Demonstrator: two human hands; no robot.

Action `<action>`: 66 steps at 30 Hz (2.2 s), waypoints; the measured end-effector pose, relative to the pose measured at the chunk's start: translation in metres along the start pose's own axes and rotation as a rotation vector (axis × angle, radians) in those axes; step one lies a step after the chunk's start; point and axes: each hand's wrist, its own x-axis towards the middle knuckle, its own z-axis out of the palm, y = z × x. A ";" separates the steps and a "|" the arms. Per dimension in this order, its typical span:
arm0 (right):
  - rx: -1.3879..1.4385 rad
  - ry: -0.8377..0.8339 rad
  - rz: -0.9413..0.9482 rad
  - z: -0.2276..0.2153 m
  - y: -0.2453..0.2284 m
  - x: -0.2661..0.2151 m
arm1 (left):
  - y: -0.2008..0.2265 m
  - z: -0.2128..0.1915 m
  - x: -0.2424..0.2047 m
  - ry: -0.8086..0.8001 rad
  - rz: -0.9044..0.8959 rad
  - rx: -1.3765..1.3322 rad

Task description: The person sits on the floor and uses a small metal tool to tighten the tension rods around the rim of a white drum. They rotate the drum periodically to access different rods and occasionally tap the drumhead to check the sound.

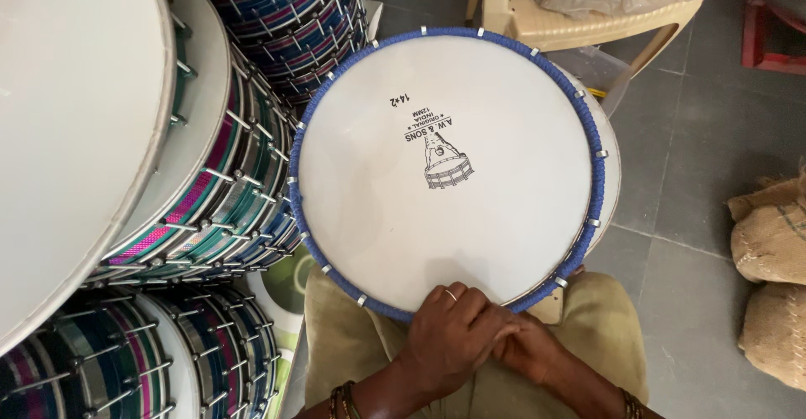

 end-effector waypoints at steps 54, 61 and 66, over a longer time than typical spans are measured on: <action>-0.016 -0.191 -0.042 0.005 -0.022 -0.006 | 0.006 0.004 0.022 -0.046 -0.097 -0.151; -0.102 -0.431 -0.008 0.031 -0.014 -0.021 | -0.008 0.005 -0.004 0.026 -0.070 0.018; -0.069 -0.213 0.108 0.056 -0.006 -0.033 | -0.012 0.007 -0.034 0.228 -0.070 0.175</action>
